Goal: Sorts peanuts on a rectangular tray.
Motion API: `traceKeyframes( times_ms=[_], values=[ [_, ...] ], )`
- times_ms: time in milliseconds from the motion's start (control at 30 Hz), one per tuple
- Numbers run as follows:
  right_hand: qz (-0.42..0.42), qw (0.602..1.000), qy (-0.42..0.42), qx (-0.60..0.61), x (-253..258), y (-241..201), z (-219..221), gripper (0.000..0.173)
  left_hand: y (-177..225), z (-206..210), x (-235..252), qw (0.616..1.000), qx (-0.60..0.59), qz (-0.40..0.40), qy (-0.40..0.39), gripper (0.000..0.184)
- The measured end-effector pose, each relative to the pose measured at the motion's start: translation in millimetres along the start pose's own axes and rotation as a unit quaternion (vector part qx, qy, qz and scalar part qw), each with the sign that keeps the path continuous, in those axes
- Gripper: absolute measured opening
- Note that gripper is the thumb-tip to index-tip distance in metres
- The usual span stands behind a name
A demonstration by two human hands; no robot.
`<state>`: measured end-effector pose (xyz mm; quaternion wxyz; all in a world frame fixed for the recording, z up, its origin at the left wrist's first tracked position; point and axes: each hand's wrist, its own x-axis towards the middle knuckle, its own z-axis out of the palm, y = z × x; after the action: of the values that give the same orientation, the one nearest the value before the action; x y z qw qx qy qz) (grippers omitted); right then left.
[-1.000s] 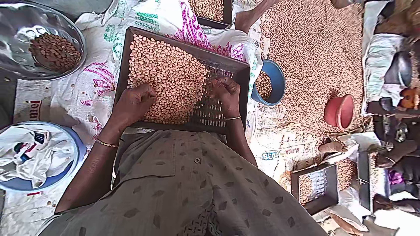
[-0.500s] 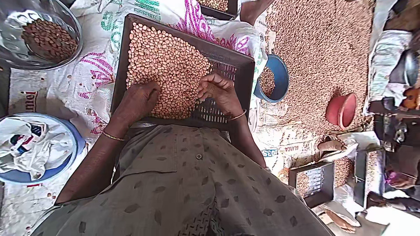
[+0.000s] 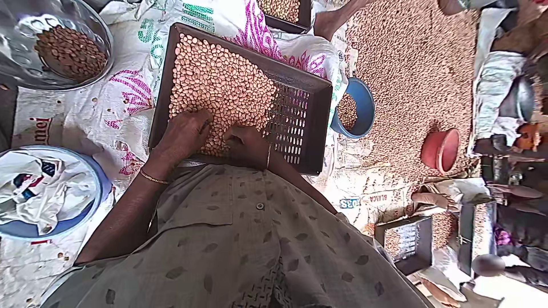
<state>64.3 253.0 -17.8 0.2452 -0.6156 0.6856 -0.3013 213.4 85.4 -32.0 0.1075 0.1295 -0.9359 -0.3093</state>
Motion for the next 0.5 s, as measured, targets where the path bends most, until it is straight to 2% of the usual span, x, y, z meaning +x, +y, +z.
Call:
traceKeyframes(
  times_ms=[67,133,167,233,267,300,367,500],
  values=[
    [0.018,0.999,0.005,0.035,0,2,-2,0.012,-1,-2,0,0.999,-0.041,-0.003,0.009,0.015],
    [0.046,0.995,0.02,0.083,0,1,-5,0.015,-6,-7,-1,0.983,-0.175,-0.028,0.047,0.013],
    [0.065,0.991,0.03,0.114,-1,1,-7,0.016,-9,-12,-2,0.956,-0.282,-0.047,0.07,0.012],
    [0.089,0.974,0.053,0.199,-1,2,-9,0.016,-14,-22,-5,0.849,-0.508,-0.086,0.116,0.021],
    [0.088,0.965,0.069,0.236,-2,4,-10,0.016,-15,-28,-7,0.8,-0.579,-0.096,0.121,0.026],
    [0.082,0.959,0.086,0.259,-1,7,-11,0.016,-17,-32,-9,0.772,-0.617,-0.099,0.114,0.028],
    [0.068,0.954,0.125,0.264,1,3,-15,0.016,-14,-36,-14,0.761,-0.632,-0.125,0.078,0.032],
    [-0.028,0.965,0.13,0.225,16,-37,-26,0.021,11,-27,-14,0.78,-0.571,-0.253,-0.042,0.053]
  ],
)
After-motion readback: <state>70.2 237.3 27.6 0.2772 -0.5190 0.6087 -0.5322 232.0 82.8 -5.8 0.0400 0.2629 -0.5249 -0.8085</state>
